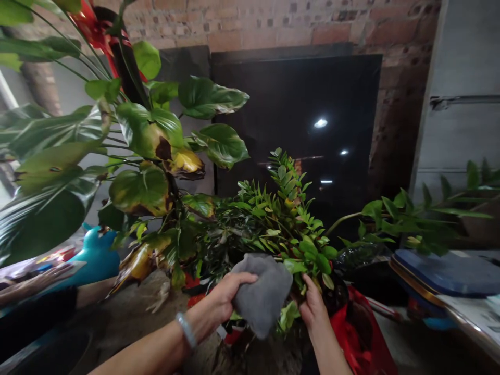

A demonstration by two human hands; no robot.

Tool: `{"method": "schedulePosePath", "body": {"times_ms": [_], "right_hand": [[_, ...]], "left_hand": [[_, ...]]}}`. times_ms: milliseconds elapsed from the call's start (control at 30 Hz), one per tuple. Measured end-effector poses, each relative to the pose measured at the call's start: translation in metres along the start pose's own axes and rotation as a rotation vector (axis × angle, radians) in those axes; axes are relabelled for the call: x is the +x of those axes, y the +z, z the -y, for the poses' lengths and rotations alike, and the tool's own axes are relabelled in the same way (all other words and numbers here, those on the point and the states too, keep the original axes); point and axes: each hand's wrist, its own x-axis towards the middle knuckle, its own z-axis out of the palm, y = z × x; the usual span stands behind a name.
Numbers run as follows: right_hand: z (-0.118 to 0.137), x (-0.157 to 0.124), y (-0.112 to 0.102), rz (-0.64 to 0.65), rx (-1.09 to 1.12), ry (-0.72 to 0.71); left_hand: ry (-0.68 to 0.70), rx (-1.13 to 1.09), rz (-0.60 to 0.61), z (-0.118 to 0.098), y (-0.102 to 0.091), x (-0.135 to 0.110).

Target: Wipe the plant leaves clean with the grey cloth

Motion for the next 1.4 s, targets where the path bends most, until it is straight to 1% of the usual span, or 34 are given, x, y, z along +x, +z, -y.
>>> {"method": "schedulePosePath", "body": {"times_ms": [33, 67, 133, 200, 233, 267, 300, 333, 400, 467, 500, 533, 567, 600, 633, 667, 733, 767, 800, 833, 867, 933, 1000, 1033, 1067, 1100, 1133, 1167, 1233, 1267, 1300, 1333, 1367, 1400], "right_hand": [[0.002, 0.0, -0.001, -0.004, 0.005, 0.004], [0.003, 0.0, -0.002, -0.01, 0.007, 0.008], [0.006, -0.001, -0.003, -0.023, 0.01, 0.01], [0.007, -0.002, -0.001, -0.027, 0.015, 0.004], [0.007, -0.002, 0.0, -0.025, 0.017, 0.001], [0.006, -0.002, 0.001, -0.022, 0.019, -0.001], [0.005, -0.002, 0.002, -0.019, 0.021, -0.003], [0.004, -0.002, 0.003, -0.018, 0.024, -0.005], [0.002, -0.002, 0.004, -0.012, 0.033, -0.008], [0.001, -0.001, 0.003, 0.006, 0.049, -0.01], [0.002, 0.0, 0.003, 0.015, 0.057, -0.01], [0.003, 0.001, 0.001, 0.021, 0.067, -0.01], [0.004, 0.002, 0.0, 0.021, 0.075, -0.011], [0.005, 0.002, -0.001, 0.013, 0.08, -0.011], [0.006, 0.003, -0.002, 0.0, 0.082, -0.01], [0.007, 0.003, -0.003, -0.012, 0.083, -0.01], [0.007, 0.004, -0.003, -0.03, 0.076, -0.006], [0.006, 0.004, -0.003, -0.032, 0.071, -0.005], [0.005, 0.003, -0.002, -0.029, 0.066, -0.003], [0.004, 0.003, -0.001, -0.024, 0.06, -0.001], [0.002, 0.003, 0.001, -0.014, 0.053, 0.001], [-0.001, 0.002, 0.003, 0.01, 0.041, 0.004], [-0.002, 0.001, 0.004, 0.032, 0.039, 0.007], [-0.002, 0.001, 0.004, 0.037, 0.04, 0.008], [-0.001, 0.001, 0.004, 0.037, 0.041, 0.009], [0.0, 0.001, 0.003, 0.03, 0.04, 0.01], [0.002, 0.001, 0.003, 0.02, 0.038, 0.011], [0.004, 0.001, 0.002, 0.007, 0.034, 0.013], [0.006, 0.001, 0.002, -0.01, 0.023, 0.016], [0.006, 0.0, 0.002, -0.015, 0.019, 0.015], [0.006, 0.0, 0.003, -0.016, 0.014, 0.012], [0.005, 0.0, 0.003, -0.017, 0.009, 0.006], [0.003, 0.0, 0.003, -0.017, 0.003, -0.002], [0.001, 0.0, 0.003, -0.017, -0.003, -0.012]], "left_hand": [[-0.003, 0.01, 0.048, -0.001, -0.006, -0.012], [0.035, 0.004, 0.09, -0.009, -0.01, -0.023], [0.204, -0.027, 0.151, -0.037, -0.01, -0.035], [0.435, -0.071, 0.162, -0.069, -0.003, -0.03], [0.513, -0.104, 0.133, -0.081, 0.001, -0.021], [0.536, -0.136, 0.083, -0.088, 0.004, -0.011], [0.51, -0.161, 0.026, -0.088, 0.006, 0.0], [0.448, -0.174, -0.032, -0.082, 0.006, 0.009], [0.282, -0.154, -0.102, -0.055, 0.001, 0.018], [0.145, -0.087, -0.078, -0.021, -0.01, 0.01], [0.083, -0.044, -0.039, -0.008, -0.017, 0.002], [0.042, -0.01, 0.009, -0.001, -0.022, -0.008], [0.029, 0.01, 0.061, 0.0, -0.026, -0.018], [0.051, 0.011, 0.113, -0.006, -0.028, -0.026], [0.114, -0.006, 0.149, -0.018, -0.029, -0.031], [0.207, -0.037, 0.163, -0.033, -0.027, -0.032], [0.42, -0.123, 0.135, -0.065, -0.022, -0.023], [0.502, -0.169, 0.091, -0.077, -0.019, -0.014], [0.539, -0.212, 0.031, -0.082, -0.017, -0.005], [0.527, -0.242, -0.029, -0.081, -0.016, 0.004], [0.472, -0.25, -0.075, -0.072, -0.016, 0.011], [0.276, -0.179, -0.097, -0.041, -0.022, 0.015], [0.084, -0.048, -0.014, -0.007, -0.03, 0.004], [0.035, -0.009, 0.039, 0.005, -0.034, -0.006], [0.002, 0.013, 0.085, 0.01, -0.037, -0.016], [-0.003, 0.012, 0.122, 0.008, -0.038, -0.026], [0.02, -0.007, 0.153, -0.001, -0.037, -0.033], [0.065, -0.04, 0.173, -0.014, -0.034, -0.037], [0.247, -0.126, 0.18, -0.047, -0.024, -0.031], [0.354, -0.172, 0.17, -0.062, -0.017, -0.023], [0.431, -0.216, 0.138, -0.072, -0.012, -0.012], [0.457, -0.246, 0.087, -0.076, -0.007, 0.0], [0.434, -0.263, 0.03, -0.073, -0.003, 0.011], [0.362, -0.256, -0.016, -0.064, -0.001, 0.019]]}}
